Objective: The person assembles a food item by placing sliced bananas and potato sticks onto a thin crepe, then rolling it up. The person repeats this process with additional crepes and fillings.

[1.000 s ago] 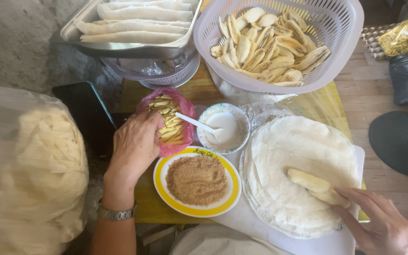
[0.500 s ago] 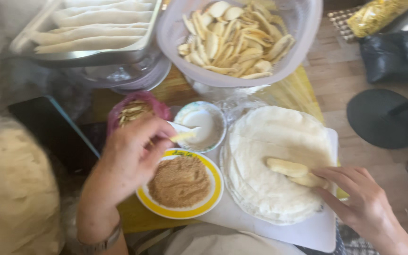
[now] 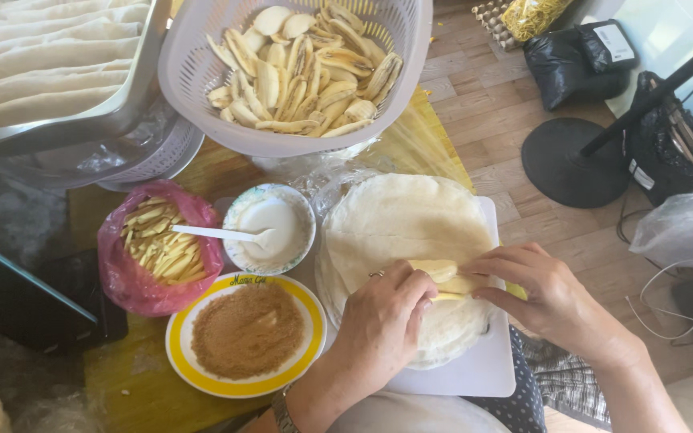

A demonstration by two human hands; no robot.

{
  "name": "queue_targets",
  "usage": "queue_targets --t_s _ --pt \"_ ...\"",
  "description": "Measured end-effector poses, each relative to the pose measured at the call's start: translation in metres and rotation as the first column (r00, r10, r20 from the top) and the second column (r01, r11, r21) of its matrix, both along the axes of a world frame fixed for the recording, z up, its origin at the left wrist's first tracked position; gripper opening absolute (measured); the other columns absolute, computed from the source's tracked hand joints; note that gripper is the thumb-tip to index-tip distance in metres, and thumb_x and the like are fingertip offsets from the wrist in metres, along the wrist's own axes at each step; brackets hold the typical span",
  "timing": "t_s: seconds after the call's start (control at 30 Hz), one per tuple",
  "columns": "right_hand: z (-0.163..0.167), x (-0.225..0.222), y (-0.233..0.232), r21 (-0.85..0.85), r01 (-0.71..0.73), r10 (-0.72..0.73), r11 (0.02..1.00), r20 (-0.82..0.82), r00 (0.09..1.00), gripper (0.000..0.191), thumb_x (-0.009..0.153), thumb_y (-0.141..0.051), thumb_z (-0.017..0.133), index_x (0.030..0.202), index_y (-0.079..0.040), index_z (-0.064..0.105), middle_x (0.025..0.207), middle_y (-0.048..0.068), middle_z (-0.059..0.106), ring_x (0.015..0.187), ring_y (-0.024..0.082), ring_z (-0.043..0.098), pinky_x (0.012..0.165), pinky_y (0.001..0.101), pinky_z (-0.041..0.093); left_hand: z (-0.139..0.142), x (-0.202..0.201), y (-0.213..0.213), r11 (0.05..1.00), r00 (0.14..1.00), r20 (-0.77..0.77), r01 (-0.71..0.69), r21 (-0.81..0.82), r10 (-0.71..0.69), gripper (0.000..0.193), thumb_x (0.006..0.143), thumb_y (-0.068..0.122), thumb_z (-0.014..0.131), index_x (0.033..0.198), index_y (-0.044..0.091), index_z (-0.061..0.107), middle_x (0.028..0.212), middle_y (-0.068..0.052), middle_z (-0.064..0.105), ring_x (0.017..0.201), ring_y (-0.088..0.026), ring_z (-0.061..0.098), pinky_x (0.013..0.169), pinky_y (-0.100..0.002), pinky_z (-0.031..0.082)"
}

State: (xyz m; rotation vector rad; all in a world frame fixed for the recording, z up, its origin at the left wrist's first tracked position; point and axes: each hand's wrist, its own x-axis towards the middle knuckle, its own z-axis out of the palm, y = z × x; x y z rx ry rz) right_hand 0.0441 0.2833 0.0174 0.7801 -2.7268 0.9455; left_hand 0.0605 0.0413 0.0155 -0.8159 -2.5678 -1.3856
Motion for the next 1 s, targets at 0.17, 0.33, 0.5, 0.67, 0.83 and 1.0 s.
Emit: queue_targets --t_s 0.17,0.33,0.5,0.67,0.83,1.0 --pt "0.003 -0.002 0.001 -0.014 -0.016 0.017 1.000 0.053 0.998 0.031 0.074 -0.015 0.081 0.104 -0.009 0.076 0.103 0.004 0.078 0.094 0.028 0.069 0.082 0.0396 0.054 -0.009 0.001 0.000 0.999 0.999 -0.034 -0.021 -0.037 0.019 0.017 0.085 -0.002 0.068 0.098 0.007 0.060 0.094 -0.012 0.061 0.082 -0.035 0.065 0.071 -0.046 0.051" --pt "0.008 -0.002 0.001 -0.005 -0.019 0.019 1.000 0.082 0.996 0.031 0.075 -0.014 0.080 0.105 -0.009 0.077 0.103 0.005 0.078 0.092 0.028 0.069 0.082 0.0394 0.054 -0.022 0.003 0.016 0.996 0.997 -0.063 -0.053 -0.072 0.048 0.017 0.084 -0.003 0.069 0.096 0.005 0.061 0.094 -0.012 0.062 0.079 -0.032 0.065 0.069 -0.044 0.053" --pt "0.008 -0.003 0.000 -0.012 -0.021 0.022 1.000 0.101 0.995 0.031 0.075 -0.013 0.079 0.106 -0.009 0.077 0.103 0.006 0.077 0.092 0.028 0.069 0.082 0.0394 0.054 -0.033 0.006 0.026 0.992 0.977 -0.209 -0.061 -0.115 0.036 0.024 0.077 -0.007 0.068 0.099 0.000 0.062 0.102 -0.015 0.060 0.080 -0.030 0.066 0.069 -0.041 0.055" --pt "0.006 -0.003 0.001 -0.012 -0.028 0.029 1.000 0.066 0.997 0.031 0.075 -0.014 0.080 0.105 -0.009 0.077 0.104 0.005 0.077 0.093 0.028 0.070 0.083 0.0392 0.054 -0.035 0.005 0.026 0.987 0.960 -0.279 -0.051 -0.150 0.008 0.023 0.076 -0.005 0.068 0.098 0.001 0.063 0.103 -0.014 0.057 0.080 -0.028 0.065 0.068 -0.039 0.055" --pt "0.004 -0.003 0.001 -0.012 -0.016 0.016 1.000 0.073 0.997 0.031 0.074 -0.015 0.081 0.104 -0.010 0.077 0.103 0.004 0.077 0.093 0.027 0.069 0.083 0.0384 0.054 -0.034 0.007 0.026 0.970 0.928 -0.369 -0.045 -0.238 -0.048 0.024 0.079 0.001 0.068 0.102 -0.002 0.063 0.103 -0.014 0.056 0.077 -0.024 0.063 0.066 -0.036 0.054" --pt "0.003 0.000 -0.001 -0.008 0.008 -0.007 1.000 0.049 0.999 0.034 0.071 -0.017 0.083 0.103 -0.010 0.078 0.102 0.003 0.077 0.094 0.025 0.069 0.084 0.0378 0.053 -0.030 0.008 0.030 0.961 0.918 -0.395 -0.068 -0.268 -0.045 0.018 0.085 0.005 0.070 0.101 0.004 0.061 0.101 -0.011 0.056 0.077 -0.023 0.063 0.066 -0.036 0.054"
